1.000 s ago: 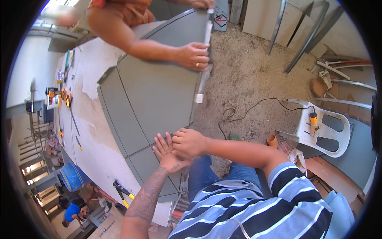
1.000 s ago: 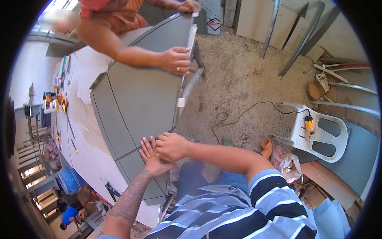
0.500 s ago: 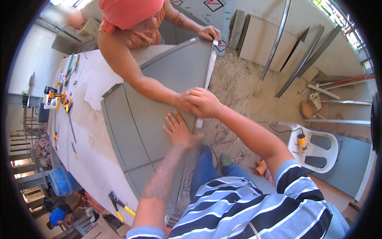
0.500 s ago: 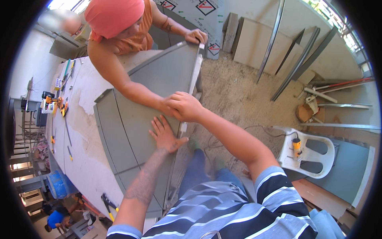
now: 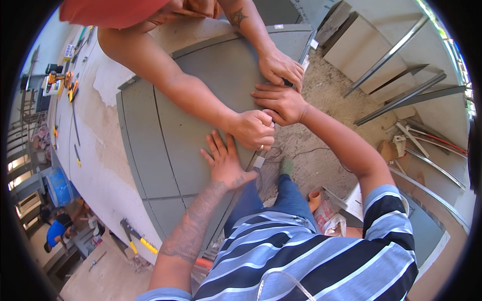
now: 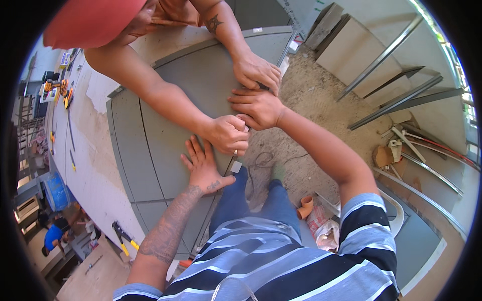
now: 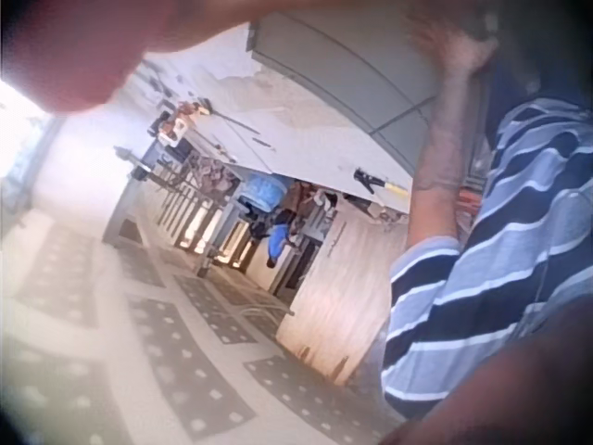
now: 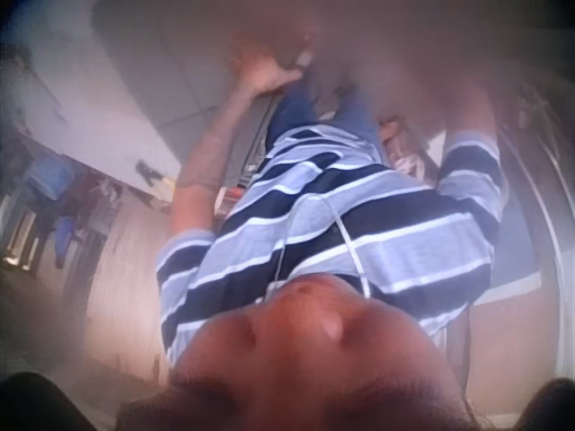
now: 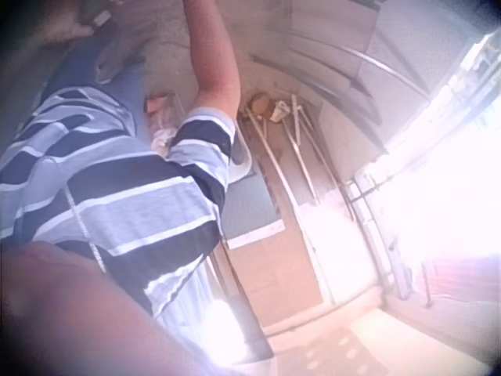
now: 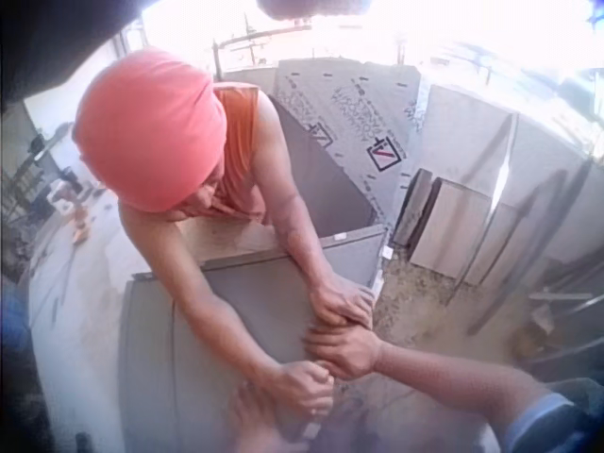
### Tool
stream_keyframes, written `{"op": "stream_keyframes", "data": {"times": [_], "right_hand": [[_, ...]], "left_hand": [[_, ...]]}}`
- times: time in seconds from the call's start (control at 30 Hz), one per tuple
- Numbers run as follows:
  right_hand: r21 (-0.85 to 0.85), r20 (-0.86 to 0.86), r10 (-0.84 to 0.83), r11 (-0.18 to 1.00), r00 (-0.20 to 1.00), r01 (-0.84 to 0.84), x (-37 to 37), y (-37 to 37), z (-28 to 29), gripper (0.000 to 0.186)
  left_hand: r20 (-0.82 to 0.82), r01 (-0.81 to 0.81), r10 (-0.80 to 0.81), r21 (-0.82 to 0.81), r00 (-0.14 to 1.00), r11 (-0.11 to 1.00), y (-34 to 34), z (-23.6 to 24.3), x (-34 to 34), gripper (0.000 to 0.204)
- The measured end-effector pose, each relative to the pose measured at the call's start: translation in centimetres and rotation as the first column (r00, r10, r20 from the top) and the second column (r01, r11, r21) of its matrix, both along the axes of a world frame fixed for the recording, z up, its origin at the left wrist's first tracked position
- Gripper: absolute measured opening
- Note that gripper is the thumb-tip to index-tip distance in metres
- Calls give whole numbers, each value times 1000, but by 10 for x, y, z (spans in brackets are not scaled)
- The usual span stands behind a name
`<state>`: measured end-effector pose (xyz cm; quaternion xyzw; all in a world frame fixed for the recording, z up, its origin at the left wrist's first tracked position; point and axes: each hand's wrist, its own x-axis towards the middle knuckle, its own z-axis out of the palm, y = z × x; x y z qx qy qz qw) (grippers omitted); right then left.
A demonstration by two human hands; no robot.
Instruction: The person uses a handheld electric router to cut a curved edge on a large gray panel while a coworker holds it steady. After cutting, the person and coworker align and press together multiple cut panel sections on a workbench.
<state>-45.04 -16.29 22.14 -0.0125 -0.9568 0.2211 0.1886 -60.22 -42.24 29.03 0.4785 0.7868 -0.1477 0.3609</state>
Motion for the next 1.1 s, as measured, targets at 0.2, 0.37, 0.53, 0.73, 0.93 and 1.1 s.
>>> {"op": "stream_keyframes", "data": {"times": [0.2, 0.37, 0.53, 0.73, 0.93, 1.1], "right_hand": [[-16, 35, -177, 984, 984, 178, -12, -11, -1, 43], [-2, 86, -210, 978, 974, 211, -18, -10, -1, 44], [-42, 122, -221, 973, 968, 228, -20, -10, 1, 45], [-21, 145, -232, 971, 962, 237, -23, -12, -3, 47], [1, 138, -231, 973, 963, 233, -24, -11, -4, 47], [-9, 137, -206, 978, 969, 210, -26, -8, -3, 47]], "left_hand": [[10, 100, -100, -170, 995, 980, 14, -2, -2, 153], [60, 157, -147, -230, 987, 960, 16, -8, -7, 146], [99, 174, -155, -233, 983, 957, 11, -15, -8, 144], [116, 176, -149, -275, 982, 945, 15, -13, -7, 144], [100, 166, -145, -251, 984, 954, 14, -12, -9, 142], [115, 190, -165, -260, 980, 947, 14, -11, -11, 142]]}}
